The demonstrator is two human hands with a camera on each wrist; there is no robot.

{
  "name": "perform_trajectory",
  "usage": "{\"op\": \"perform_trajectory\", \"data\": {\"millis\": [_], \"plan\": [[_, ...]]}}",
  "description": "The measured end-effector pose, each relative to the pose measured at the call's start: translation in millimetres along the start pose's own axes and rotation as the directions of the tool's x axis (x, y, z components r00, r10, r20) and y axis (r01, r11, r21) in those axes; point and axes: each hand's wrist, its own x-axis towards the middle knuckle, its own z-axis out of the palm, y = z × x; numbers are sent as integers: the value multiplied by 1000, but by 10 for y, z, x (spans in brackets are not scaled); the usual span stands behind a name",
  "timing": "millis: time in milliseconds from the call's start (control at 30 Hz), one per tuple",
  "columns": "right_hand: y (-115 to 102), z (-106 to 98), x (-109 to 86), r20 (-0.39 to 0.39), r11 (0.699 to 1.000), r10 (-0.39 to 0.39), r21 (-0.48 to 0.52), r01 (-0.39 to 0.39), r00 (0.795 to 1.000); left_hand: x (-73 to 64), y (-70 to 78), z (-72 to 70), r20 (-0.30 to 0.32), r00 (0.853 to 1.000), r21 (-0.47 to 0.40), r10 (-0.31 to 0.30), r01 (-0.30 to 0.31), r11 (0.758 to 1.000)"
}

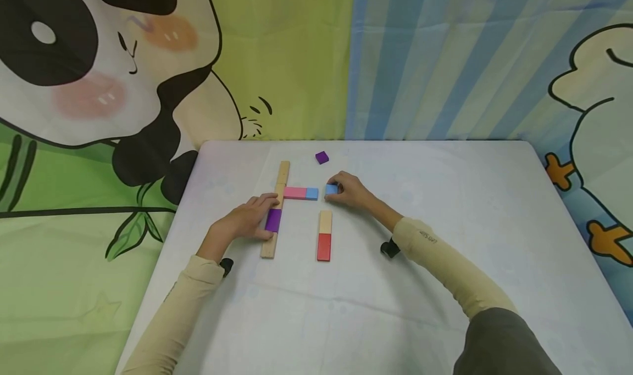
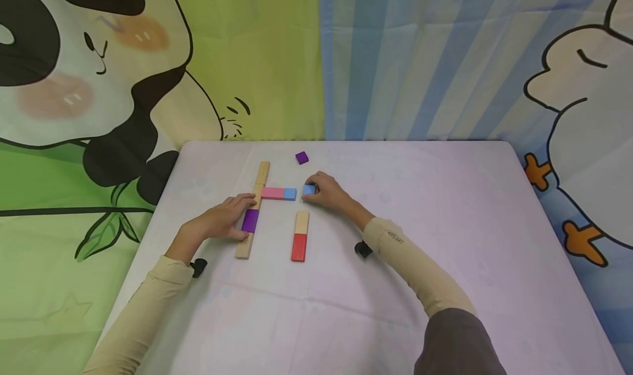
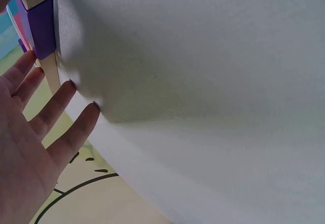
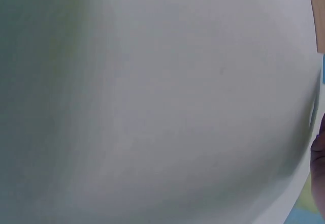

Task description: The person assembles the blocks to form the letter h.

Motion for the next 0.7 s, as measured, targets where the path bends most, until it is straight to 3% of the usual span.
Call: {"op": "perform_trajectory", "data": {"millis": [300,700], "plan": [[-161,98,62,60,998,46,-49,-43,997,5,-12,6,-8,1000,-5,15,-15,1000],[-200,165,82,48,988,98,-124,-92,994,7,-10,3,-4,1000,-3,8,-8,1000]]}}
